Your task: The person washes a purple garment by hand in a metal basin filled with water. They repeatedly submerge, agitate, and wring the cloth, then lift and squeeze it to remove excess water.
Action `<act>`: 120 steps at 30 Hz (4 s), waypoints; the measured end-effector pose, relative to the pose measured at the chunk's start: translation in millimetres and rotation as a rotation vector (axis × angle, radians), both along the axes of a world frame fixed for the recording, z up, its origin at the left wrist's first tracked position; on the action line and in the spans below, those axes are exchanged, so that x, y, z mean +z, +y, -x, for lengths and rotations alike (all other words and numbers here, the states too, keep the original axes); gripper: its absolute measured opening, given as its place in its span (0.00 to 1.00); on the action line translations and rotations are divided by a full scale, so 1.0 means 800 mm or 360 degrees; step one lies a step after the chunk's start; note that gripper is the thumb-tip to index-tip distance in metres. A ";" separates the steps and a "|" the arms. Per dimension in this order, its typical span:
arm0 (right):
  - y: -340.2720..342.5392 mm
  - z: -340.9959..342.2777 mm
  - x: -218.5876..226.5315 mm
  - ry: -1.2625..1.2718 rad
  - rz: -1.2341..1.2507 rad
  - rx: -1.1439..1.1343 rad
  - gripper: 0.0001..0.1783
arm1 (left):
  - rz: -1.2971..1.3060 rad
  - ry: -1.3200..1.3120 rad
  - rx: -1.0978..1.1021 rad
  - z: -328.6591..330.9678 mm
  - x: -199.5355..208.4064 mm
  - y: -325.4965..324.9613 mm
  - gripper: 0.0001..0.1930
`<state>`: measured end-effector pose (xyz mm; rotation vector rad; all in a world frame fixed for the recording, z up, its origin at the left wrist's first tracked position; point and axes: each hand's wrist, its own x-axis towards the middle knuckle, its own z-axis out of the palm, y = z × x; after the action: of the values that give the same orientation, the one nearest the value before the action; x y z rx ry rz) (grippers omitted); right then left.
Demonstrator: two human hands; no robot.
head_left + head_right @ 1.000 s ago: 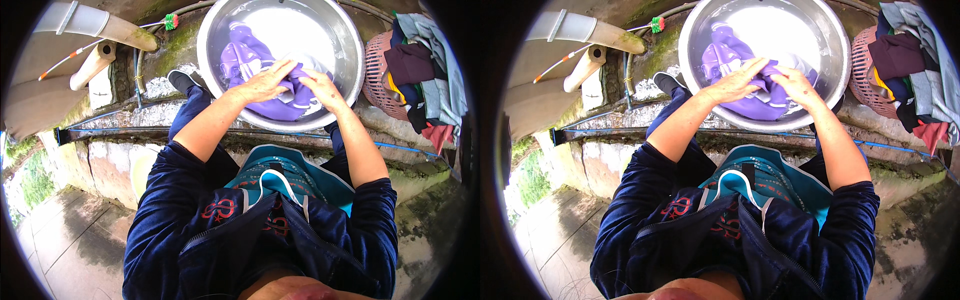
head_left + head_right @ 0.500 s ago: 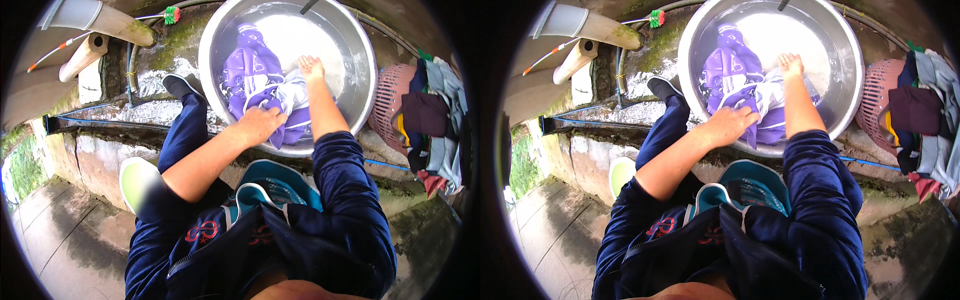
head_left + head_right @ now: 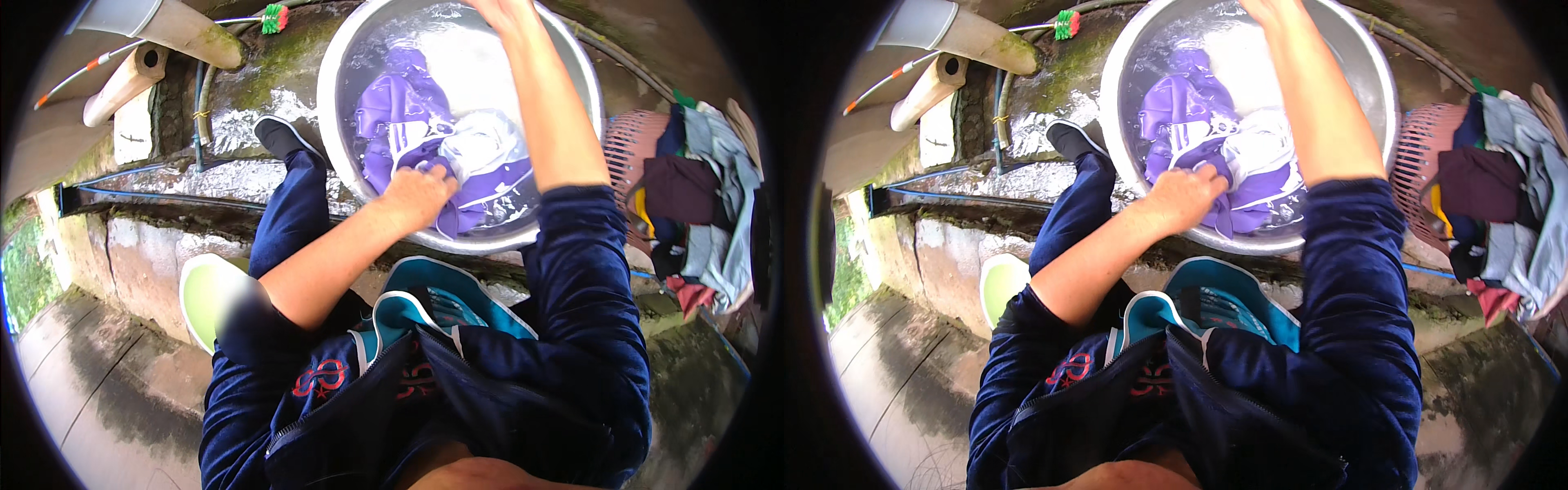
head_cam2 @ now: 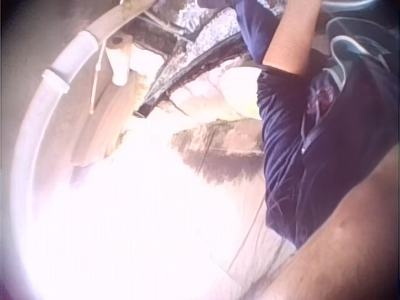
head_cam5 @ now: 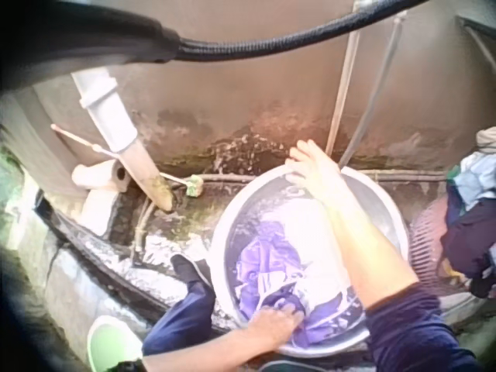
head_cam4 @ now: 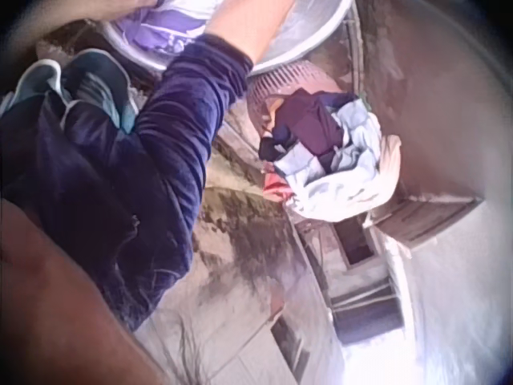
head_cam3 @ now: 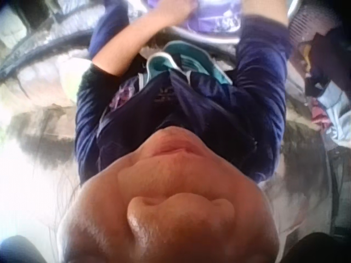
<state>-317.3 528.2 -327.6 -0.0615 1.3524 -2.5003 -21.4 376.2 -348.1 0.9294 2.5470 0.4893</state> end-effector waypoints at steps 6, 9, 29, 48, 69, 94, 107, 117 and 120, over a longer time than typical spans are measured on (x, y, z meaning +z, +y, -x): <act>0.126 -0.243 0.017 0.0132 -0.1549 0.1049 0.35 | 0.0240 -0.0235 0.0336 0.026 0.003 0.007 0.20; 0.139 -0.350 0.022 0.0113 -0.2048 0.1263 0.45 | 0.0269 -0.0173 0.0414 0.032 -0.005 0.012 0.22; 0.150 -0.414 0.005 0.0432 -0.2459 0.0502 0.73 | -0.2006 0.0426 0.0970 -0.008 0.225 0.090 0.05; 0.156 -0.338 0.148 0.0810 -0.0693 -0.0458 0.17 | -0.2293 0.1159 0.0470 0.114 0.446 0.067 0.04; 0.210 -0.317 -0.066 0.0576 -0.2421 0.0042 0.18 | -0.0718 0.0459 0.1060 0.088 0.007 -0.044 0.19; 0.132 -0.307 -0.266 0.0186 -0.2627 0.1350 0.52 | 0.0614 -0.0437 0.0363 0.064 -0.268 0.033 0.18; 0.114 -0.333 -0.138 0.0199 -0.2023 0.1494 0.54 | -0.0335 -0.0368 0.0665 0.017 -0.060 -0.012 0.15; 0.139 -0.418 0.047 -0.0070 -0.1512 0.0634 0.24 | -0.0730 -0.0013 0.0582 -0.060 0.093 0.054 0.14; 0.156 -0.436 0.067 -0.0055 -0.1164 0.0515 0.29 | -0.0750 -0.0011 0.0670 -0.077 0.104 0.062 0.14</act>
<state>31.5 652.8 -274.4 -0.0697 1.9665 -1.6286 40.2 425.6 -264.9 0.5126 2.6731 1.2521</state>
